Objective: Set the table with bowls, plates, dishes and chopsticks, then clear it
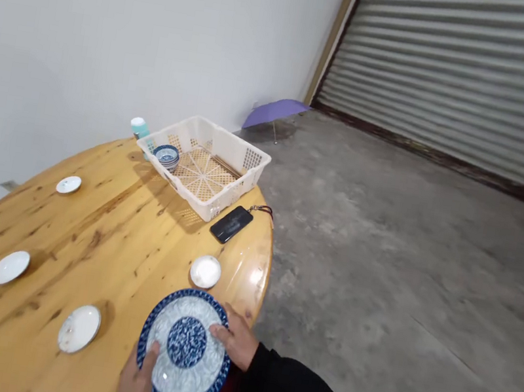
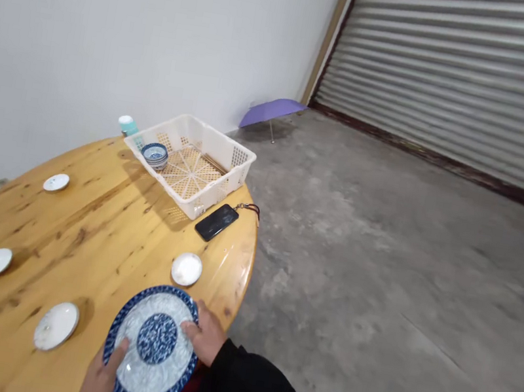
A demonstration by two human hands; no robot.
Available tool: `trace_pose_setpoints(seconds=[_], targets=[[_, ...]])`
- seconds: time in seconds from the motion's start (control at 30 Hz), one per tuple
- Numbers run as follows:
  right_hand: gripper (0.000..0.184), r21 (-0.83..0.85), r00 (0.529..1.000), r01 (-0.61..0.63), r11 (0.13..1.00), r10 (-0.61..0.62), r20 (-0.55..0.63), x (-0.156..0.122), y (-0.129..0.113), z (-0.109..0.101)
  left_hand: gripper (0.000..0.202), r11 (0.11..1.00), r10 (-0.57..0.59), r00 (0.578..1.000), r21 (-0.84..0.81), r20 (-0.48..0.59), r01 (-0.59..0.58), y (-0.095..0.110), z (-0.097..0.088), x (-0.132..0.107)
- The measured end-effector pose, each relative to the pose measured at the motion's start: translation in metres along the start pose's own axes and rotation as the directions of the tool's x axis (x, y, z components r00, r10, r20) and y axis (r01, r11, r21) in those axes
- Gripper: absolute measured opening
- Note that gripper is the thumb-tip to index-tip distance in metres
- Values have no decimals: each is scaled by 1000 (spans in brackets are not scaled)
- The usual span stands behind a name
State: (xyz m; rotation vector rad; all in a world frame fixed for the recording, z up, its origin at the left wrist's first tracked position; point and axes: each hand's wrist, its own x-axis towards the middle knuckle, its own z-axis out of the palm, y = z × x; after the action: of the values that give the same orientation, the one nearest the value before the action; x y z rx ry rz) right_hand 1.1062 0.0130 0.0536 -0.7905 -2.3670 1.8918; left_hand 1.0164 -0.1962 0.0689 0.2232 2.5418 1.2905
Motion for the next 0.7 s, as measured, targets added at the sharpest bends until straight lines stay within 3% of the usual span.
trace_pose_setpoints(seconds=[0.1, 0.23, 0.4, 0.57, 0.7], targets=[[48, 75, 990, 20, 997, -10, -138, -33, 12, -10, 56, 992, 16, 990, -124, 140, 2, 13, 16, -9], [55, 227, 966, 40, 973, 21, -257, -79, 39, -23, 52, 976, 64, 948, -219, 312, 6, 18, 41, -31], [60, 364, 931, -8, 931, 140, -336, -121, 65, -42, 45, 981, 104, 907, -194, 408, -26, 29, 69, -56], [62, 396, 913, -35, 918, 191, -361, -128, 80, -78, 43, 995, 84, 902, -92, 424, -49, 52, 103, -61], [59, 370, 911, -52, 928, 196, -363, -117, 98, -136, 44, 995, 85, 914, -74, 396, -61, 88, 152, -58]])
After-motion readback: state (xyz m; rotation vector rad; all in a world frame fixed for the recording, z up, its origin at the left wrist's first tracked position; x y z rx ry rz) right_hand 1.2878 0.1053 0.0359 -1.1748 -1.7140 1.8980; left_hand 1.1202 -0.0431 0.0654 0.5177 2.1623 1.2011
